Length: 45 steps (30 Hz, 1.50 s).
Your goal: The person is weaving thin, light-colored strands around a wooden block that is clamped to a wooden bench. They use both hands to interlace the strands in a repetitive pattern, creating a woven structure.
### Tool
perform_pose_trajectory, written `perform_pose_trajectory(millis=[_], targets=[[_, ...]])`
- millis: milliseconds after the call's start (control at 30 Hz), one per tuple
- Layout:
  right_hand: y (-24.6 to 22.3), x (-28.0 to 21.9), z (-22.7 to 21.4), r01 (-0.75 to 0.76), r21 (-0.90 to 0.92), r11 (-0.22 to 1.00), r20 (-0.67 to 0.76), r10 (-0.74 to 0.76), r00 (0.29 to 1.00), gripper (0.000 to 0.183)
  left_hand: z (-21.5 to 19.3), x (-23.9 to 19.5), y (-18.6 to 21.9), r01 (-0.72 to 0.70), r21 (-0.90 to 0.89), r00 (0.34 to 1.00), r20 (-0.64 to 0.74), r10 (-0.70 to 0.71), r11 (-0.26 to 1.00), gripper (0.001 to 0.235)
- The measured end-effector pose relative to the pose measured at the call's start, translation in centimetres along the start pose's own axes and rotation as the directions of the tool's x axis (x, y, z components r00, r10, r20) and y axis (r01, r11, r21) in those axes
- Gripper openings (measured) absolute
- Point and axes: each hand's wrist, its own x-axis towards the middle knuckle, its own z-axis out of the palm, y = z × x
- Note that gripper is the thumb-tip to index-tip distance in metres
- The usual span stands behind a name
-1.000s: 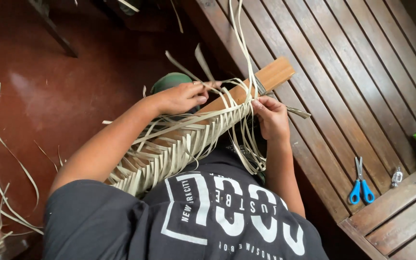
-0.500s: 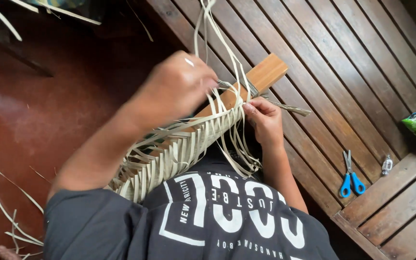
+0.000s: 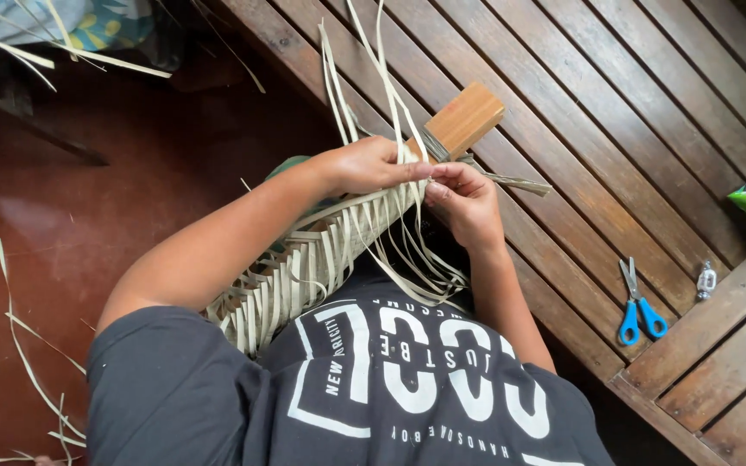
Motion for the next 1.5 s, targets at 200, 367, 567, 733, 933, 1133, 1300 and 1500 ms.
perform_pose_trajectory(millis=[200, 367, 567, 733, 933, 1133, 1300, 1500], targets=[[1.8, -0.1, -1.0, -0.098, 0.002, 0.995, -0.049, 0.098, 0.994, 0.023, -2.4, 0.1, 3.5, -0.269, -0.429, 0.943, -0.300, 0.145, 0.862, 0.054], [0.9, 0.0, -1.2, -0.115, 0.000, 0.993, 0.067, 0.115, 0.991, 0.025, -8.3, 4.2, 0.4, -0.430, 0.167, 0.626, -0.653, 0.426, 0.887, 0.009], [-0.1, 0.0, -2.3, -0.039, -0.104, 0.994, 0.151, 0.055, 0.987, 0.032, -5.7, -3.5, 5.3, 0.340, 0.829, 0.805, -0.500, 0.319, 0.443, 0.070], [3.6, 2.2, -3.5, 0.217, -0.317, 0.923, 0.178, -0.167, 0.970, 0.019, 0.8, -5.4, 2.7, -0.126, 0.837, 0.786, -0.243, 0.568, 0.533, 0.050], [4.7, 2.5, -2.1, 0.266, -0.158, 0.951, 0.032, -0.265, 0.964, 0.019, 1.5, -3.3, -2.6, -0.034, 0.861, 0.885, -0.210, 0.415, 0.508, 0.043], [3.0, 2.1, -0.9, 0.247, 0.017, 0.969, 0.022, -0.247, 0.969, 0.033, 0.3, -1.8, -5.8, -0.024, 0.726, 0.816, -0.383, 0.433, 0.687, 0.019], [2.2, 2.0, 0.4, 0.301, -0.127, 0.945, -0.004, -0.304, 0.953, 0.031, -0.6, -2.4, -5.9, -0.066, 0.708, 0.761, -0.420, 0.495, 0.703, 0.020], [2.9, 3.4, 2.4, 0.285, -0.191, 0.939, 0.044, -0.281, 0.959, 0.036, -0.9, -2.6, -5.9, -0.060, 0.656, 0.772, -0.448, 0.452, 0.752, 0.021]])
